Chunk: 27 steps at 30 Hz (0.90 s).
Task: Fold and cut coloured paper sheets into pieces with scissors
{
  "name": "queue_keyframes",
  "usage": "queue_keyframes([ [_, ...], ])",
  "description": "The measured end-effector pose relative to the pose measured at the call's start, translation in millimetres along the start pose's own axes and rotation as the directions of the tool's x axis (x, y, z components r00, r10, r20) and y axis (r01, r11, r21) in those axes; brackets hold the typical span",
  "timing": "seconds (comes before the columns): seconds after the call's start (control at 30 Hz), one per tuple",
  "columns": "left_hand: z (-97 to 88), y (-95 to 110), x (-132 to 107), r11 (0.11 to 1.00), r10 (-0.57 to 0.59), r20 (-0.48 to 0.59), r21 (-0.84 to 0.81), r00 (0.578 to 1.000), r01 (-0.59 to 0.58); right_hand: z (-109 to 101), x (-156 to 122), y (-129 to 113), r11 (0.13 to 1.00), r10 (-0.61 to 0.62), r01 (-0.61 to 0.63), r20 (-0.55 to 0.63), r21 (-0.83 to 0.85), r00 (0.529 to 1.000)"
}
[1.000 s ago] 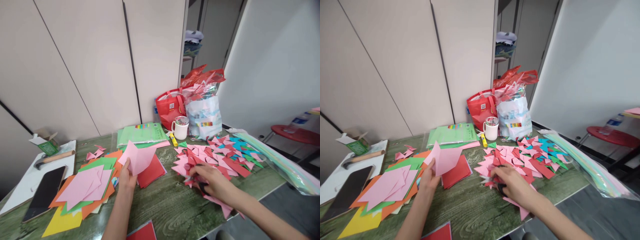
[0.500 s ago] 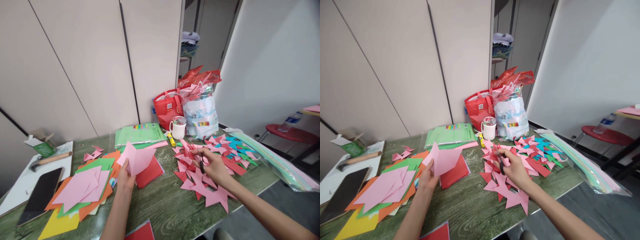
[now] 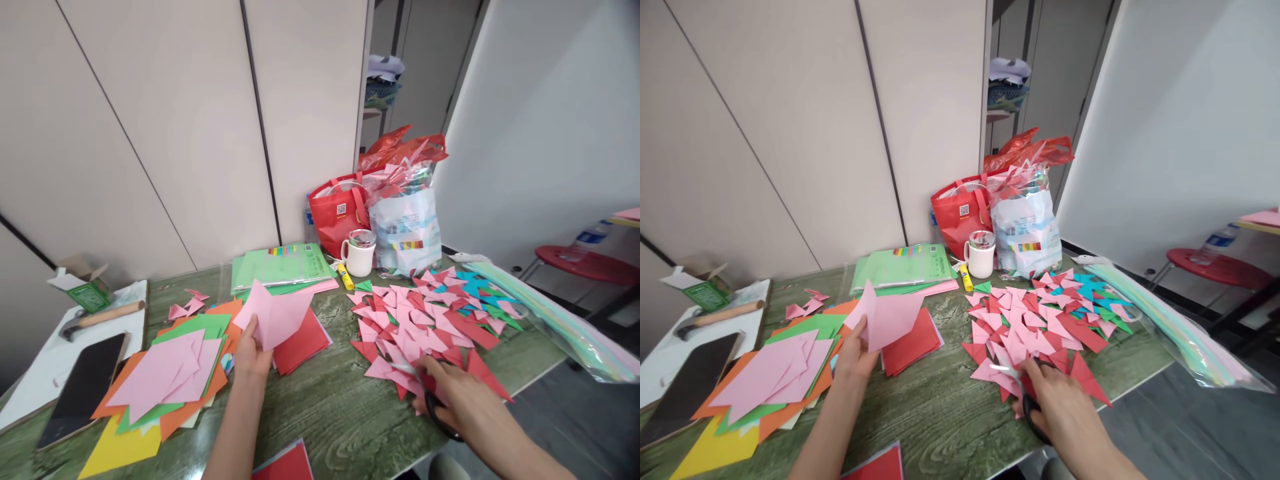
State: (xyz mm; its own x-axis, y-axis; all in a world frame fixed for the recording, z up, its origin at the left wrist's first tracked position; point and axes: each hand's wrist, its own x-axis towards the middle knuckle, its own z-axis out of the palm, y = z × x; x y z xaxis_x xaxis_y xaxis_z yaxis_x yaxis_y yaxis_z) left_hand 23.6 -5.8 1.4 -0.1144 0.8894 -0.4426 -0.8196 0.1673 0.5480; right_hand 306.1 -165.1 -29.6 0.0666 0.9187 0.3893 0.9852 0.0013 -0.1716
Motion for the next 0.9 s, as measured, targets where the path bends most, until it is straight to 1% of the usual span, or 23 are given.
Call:
queue_keyframes([
  [0.1,0.5,0.2,-0.7,1.000,0.004,-0.007,-0.004,1.000,-0.004,8.8,-6.3,-7.2,0.999,-0.031,0.027,0.090,0.046,0.995],
  [0.2,0.4,0.6,-0.7,1.000,0.019,-0.018,-0.003,1.000,-0.019,11.0,-9.7,-14.1,0.994,-0.046,0.033,0.135,0.100,0.990],
  [0.3,-0.1,0.8,-0.2,0.999,0.033,-0.021,0.001,0.999,-0.033,9.6,-11.1,-15.4,0.993,-0.030,0.010,0.171,0.119,0.985],
  [0.37,-0.1,0.7,-0.2,0.999,0.034,-0.018,0.004,0.999,-0.034,0.7,-4.6,-13.6,0.994,0.005,-0.026,0.200,0.105,0.980],
  [0.4,0.2,0.5,-0.4,0.999,0.034,-0.015,0.004,0.999,-0.034,-7.1,2.6,-13.5,0.994,0.031,-0.051,0.211,0.092,0.977],
  [0.43,0.7,0.3,-0.8,0.999,0.036,-0.010,0.003,0.999,-0.036,-16.7,12.7,-14.9,0.993,0.065,-0.082,0.196,0.080,0.978],
  [0.47,1.3,0.1,-1.4,0.999,0.039,-0.005,0.001,0.999,-0.039,-26.9,25.9,-18.6,0.988,0.092,-0.112,0.174,0.107,0.980],
  [0.5,2.1,0.0,-2.1,0.999,0.045,0.001,-0.003,0.999,-0.045,-36.7,41.7,-25.0,0.972,0.099,-0.124,0.131,0.200,0.986],
  [0.53,2.9,0.0,-2.8,0.999,0.053,0.008,-0.010,0.999,-0.053,-44.6,59.5,-34.2,0.924,0.083,-0.106,0.078,0.367,0.993],
  [0.57,3.6,0.3,-3.6,0.998,0.064,0.016,-0.021,0.998,-0.064,-49.5,78.3,-45.9,0.821,0.081,-0.069,0.004,0.566,0.997],
  [0.6,4.2,0.8,-4.3,0.996,0.078,0.024,-0.035,0.997,-0.077,-50.7,97.0,-59.5,0.670,0.117,-0.030,-0.066,0.742,0.991],
  [0.63,4.5,1.6,-4.8,0.994,0.096,0.032,-0.052,0.995,-0.094,-47.9,114.5,-74.0,0.485,0.188,-0.005,-0.099,0.875,0.977],
  [0.67,4.7,2.7,-5.3,0.991,0.116,0.038,-0.070,0.992,-0.114,-41.4,129.6,-88.4,0.291,0.243,0.037,-0.111,0.956,0.964],
  [0.7,4.7,3.9,-5.5,0.986,0.143,0.045,-0.093,0.989,-0.138,-32.1,141.7,-101.9,0.109,0.270,0.073,-0.101,0.991,0.958],
  [0.73,4.5,5.3,-5.7,0.978,0.173,0.051,-0.124,0.984,-0.165,-20.9,150.1,-113.8,-0.026,0.297,0.088,-0.076,0.996,0.952],
  [0.77,4.1,6.7,-5.9,0.968,0.203,0.057,-0.160,0.978,-0.192,-8.7,154.7,-123.5,-0.058,0.299,0.091,-0.069,0.994,0.952],
  [0.8,3.7,8.0,-6.1,0.957,0.230,0.065,-0.199,0.971,-0.213,3.8,155.8,-130.9,-0.071,0.297,0.090,-0.065,0.993,0.953],
  [0.9,2.9,10.8,-7.3,0.930,0.274,0.112,-0.285,0.955,-0.234,37.4,144.3,-140.5,-0.081,0.303,0.087,-0.058,0.993,0.951],
])
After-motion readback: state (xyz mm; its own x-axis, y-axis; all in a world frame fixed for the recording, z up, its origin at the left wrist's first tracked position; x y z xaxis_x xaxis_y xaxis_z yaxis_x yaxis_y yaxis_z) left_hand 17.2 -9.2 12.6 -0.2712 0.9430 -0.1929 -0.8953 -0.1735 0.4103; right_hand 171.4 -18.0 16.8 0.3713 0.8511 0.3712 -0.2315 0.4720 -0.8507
